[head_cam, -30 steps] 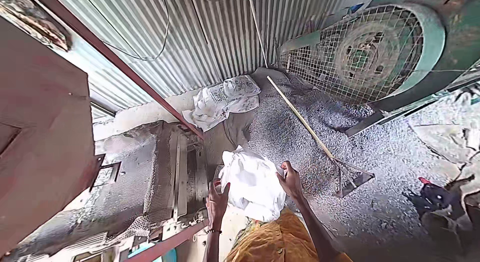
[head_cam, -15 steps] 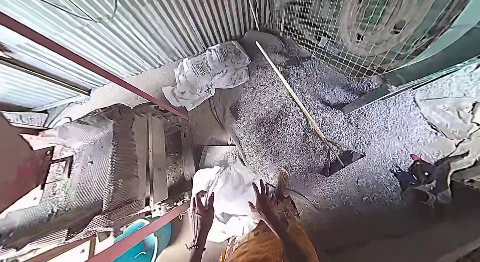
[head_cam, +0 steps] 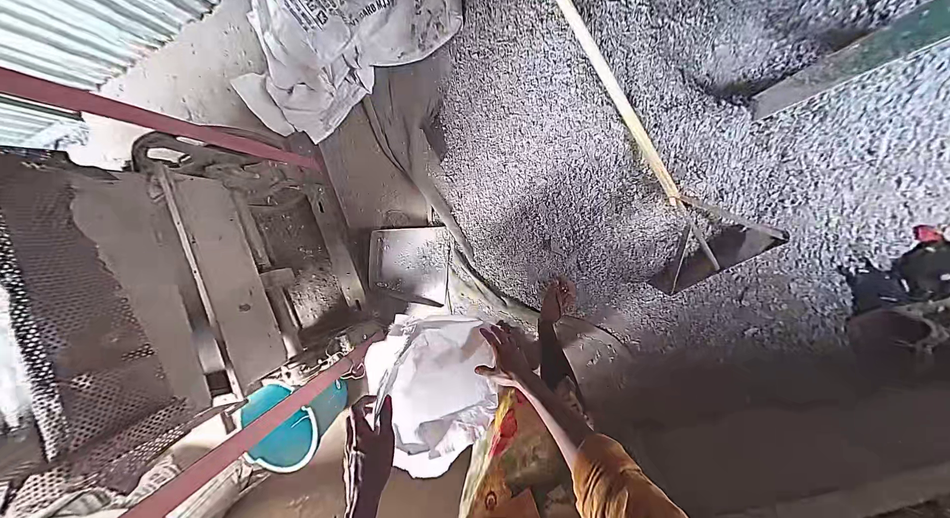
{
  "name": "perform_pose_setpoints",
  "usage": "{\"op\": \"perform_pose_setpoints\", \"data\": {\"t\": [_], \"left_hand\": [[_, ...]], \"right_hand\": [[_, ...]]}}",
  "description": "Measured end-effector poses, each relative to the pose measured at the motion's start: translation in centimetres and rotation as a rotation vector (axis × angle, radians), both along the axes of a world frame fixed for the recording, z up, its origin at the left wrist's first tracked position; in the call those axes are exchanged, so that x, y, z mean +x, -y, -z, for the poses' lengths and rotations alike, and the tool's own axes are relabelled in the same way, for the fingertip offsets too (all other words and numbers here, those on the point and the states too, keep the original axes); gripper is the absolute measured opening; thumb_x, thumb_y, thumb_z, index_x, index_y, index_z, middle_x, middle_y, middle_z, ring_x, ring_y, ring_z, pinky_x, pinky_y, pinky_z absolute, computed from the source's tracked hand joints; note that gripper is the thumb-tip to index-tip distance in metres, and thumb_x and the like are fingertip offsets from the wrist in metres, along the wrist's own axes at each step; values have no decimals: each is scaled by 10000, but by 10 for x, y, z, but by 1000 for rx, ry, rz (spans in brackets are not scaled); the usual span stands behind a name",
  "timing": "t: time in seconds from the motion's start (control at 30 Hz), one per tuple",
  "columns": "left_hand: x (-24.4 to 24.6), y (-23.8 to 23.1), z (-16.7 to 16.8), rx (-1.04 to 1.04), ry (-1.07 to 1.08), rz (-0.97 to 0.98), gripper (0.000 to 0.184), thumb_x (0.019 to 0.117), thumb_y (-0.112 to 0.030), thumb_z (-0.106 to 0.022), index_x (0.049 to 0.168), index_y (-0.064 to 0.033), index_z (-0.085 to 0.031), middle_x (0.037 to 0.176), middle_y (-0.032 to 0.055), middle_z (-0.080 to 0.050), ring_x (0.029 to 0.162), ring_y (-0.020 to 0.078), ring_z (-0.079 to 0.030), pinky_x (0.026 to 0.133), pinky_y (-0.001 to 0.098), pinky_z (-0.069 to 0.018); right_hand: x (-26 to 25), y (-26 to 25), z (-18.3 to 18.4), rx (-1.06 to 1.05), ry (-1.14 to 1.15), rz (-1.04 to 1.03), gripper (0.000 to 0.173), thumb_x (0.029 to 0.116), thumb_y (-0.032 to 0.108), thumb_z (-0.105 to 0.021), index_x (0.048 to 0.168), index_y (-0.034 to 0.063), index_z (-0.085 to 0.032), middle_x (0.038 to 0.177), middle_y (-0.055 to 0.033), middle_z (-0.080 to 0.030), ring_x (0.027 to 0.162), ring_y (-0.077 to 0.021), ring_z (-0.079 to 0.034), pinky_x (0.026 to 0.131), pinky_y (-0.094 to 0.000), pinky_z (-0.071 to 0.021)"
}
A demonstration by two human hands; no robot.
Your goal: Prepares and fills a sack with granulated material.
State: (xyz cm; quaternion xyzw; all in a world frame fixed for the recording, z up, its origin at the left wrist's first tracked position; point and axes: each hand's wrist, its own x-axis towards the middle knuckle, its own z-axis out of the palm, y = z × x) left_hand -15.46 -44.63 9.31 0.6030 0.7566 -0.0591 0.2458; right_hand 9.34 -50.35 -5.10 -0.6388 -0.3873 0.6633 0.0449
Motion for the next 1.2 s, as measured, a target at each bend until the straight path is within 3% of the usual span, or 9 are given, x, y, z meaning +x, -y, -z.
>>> {"op": "perform_pose_setpoints", "data": {"t": [0.23, 0.43, 0.57, 0.77, 0.87, 0.93, 1.0, 1.1, 1.2], "left_hand": [[20, -34, 145, 34, 159, -30, 626, 974, -281, -680, 1421, 98, -459, 1377, 344, -531, 1272, 449, -545, 1081, 567, -442], [81, -61, 296, -33, 155, -70, 690, 896, -245, -766, 1452, 25, -459, 1387, 317, -522, 1233, 430, -563, 975, 534, -509], [111, -77, 379, 7, 160, -62, 735, 881, -241, -779, 1496, -30, -435, 1419, 307, -492, 1248, 427, -546, 955, 530, -509], [127, -105, 435, -175, -8, 65, 829, 917, -308, -731, 1596, -109, -298, 1499, 271, -441, 1290, 436, -536, 974, 614, -490], [122, -110, 440, 47, -217, 325, 747, 904, -308, -712, 1568, -159, -404, 1598, 274, -333, 1359, 499, -460, 993, 666, -439], [128, -118, 446, 285, -122, 552, 487, 915, -206, -674, 1390, -119, -611, 1442, 270, -525, 1243, 490, -551, 951, 630, -453], [148, -129, 462, 150, 24, 611, 296, 993, -198, -591, 1245, -73, -686, 1211, 173, -695, 1051, 317, -700, 861, 480, -577], [175, -143, 520, -476, 146, 209, 602, 1072, -339, -525, 1536, 15, -379, 1493, 268, -494, 1290, 365, -590, 1064, 503, -488], [194, -127, 574, -388, 222, -135, 901, 1038, -397, -563, 1623, 24, -24, 1663, 293, -169, 1540, 376, -247, 1243, 510, -242]], "right_hand": [[-20, -22, 155, 26, 47, 149, 870, 869, 497, -767, 1595, 210, -382, 1647, -259, -258, 1406, -480, -425, 1078, -615, -435], [17, -81, 281, 151, 272, -143, 782, 929, 332, -678, 1615, 181, -334, 1666, -205, -266, 1520, -441, -270, 1140, -646, -329], [34, -91, 354, 378, 332, -306, 853, 908, 169, -665, 1649, 262, -252, 1729, -153, -88, 1583, -425, -61, 1177, -726, -159], [16, -88, 450, 644, 321, -178, 743, 964, 365, -632, 1627, 367, -296, 1723, -146, -143, 1595, -362, -75, 1236, -650, -132], [-7, -83, 477, 706, 292, -122, 633, 952, 296, -649, 1558, 263, -470, 1691, -152, -261, 1591, -352, -126, 1234, -680, -104], [-16, -78, 484, 800, 346, -56, 589, 920, 132, -665, 1496, 184, -555, 1641, -155, -373, 1552, -349, -276, 1208, -685, -187], [-15, -79, 481, 780, 394, -104, 548, 964, 18, -559, 1507, 80, -519, 1612, -157, -422, 1529, -328, -339, 1188, -692, -241], [-4, -82, 468, 671, 411, -193, 477, 1033, 0, -409, 1506, -39, -463, 1600, -188, -429, 1497, -334, -398, 1203, -634, -269], [6, -86, 457, 759, 458, -176, 439, 1041, 19, -406, 1455, -95, -498, 1538, -233, -493, 1447, -346, -470, 1219, -609, -247]]}}
